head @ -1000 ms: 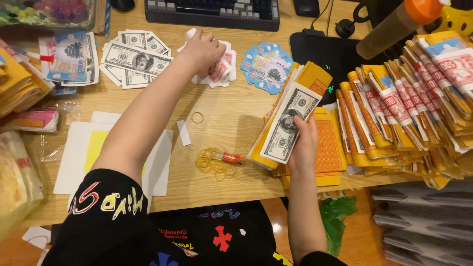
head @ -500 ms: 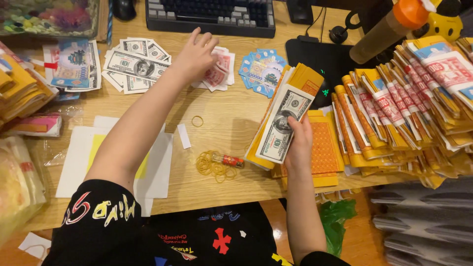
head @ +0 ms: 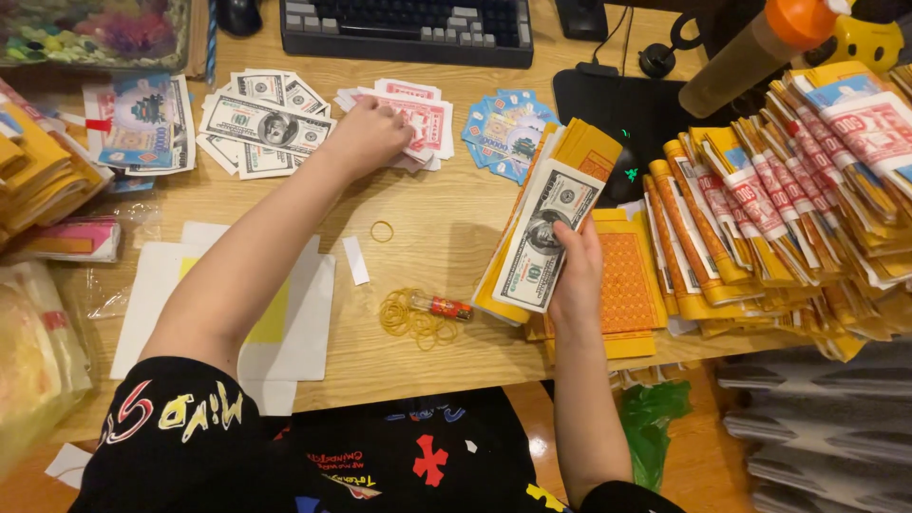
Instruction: Sorting, folding, and bundling ritual paper money on a desk
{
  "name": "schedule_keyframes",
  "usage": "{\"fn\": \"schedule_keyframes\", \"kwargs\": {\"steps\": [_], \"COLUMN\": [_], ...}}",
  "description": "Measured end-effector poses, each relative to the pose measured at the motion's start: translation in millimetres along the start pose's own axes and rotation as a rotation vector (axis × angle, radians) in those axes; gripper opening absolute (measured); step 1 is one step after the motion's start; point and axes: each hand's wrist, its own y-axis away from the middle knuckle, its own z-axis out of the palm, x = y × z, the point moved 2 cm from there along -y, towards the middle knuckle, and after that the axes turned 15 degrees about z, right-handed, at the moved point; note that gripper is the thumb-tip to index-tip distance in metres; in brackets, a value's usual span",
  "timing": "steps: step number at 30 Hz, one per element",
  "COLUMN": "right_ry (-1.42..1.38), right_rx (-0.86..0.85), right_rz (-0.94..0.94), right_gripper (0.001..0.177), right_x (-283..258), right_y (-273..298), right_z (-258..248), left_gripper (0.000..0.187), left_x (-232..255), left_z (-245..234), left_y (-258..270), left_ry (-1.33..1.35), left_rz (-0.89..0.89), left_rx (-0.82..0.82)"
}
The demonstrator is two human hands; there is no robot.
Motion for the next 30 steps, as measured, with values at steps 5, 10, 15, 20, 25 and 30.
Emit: {"fn": "schedule_keyframes", "kwargs": {"steps": [5,10,15,20,25,30], "right_ry": [-0.018,-0.081,-0.18,-0.213,-0.154,-0.14], "right_rx": [-0.019,-0.056,-0.134,-0.171,-0.23,-0.241], "right_rz": [-0.007,-0.01,-0.047,-0.137,-0.168,-0.199], "right_gripper": [0.058,0.056,0.055,0.046,0.044,0.054], "right_x": [-6.2,-16.6,-20.3,-14.9,-30.1,-24.4], "right_y": [5.0,10.4,17.1,22.1,40.3,32.6], "right_z": [7.3,25.4,75.8,97.3,108.9,100.5], "left_gripper": [0.021,0.008,0.019,0.018,0.025,0.027], "left_x": [-6.8,7.5,62.3,97.5,120.7,134.7], "left_z": [-58.2,-114.1,-184.6,-237.6,-222.9,-221.1], "left_y": [-12.2,-29.6,-49.5,-47.8,-29.3,-36.8], "left_ry": [-0.044,0.642,1.111,1.415,1.504,1.87], "left_rz": [-0.042,-0.533,-1.036,-0.989,-0.88,-0.988], "left_rx": [0.122,0.41,0.701,0.975,1.057,1.358]}}
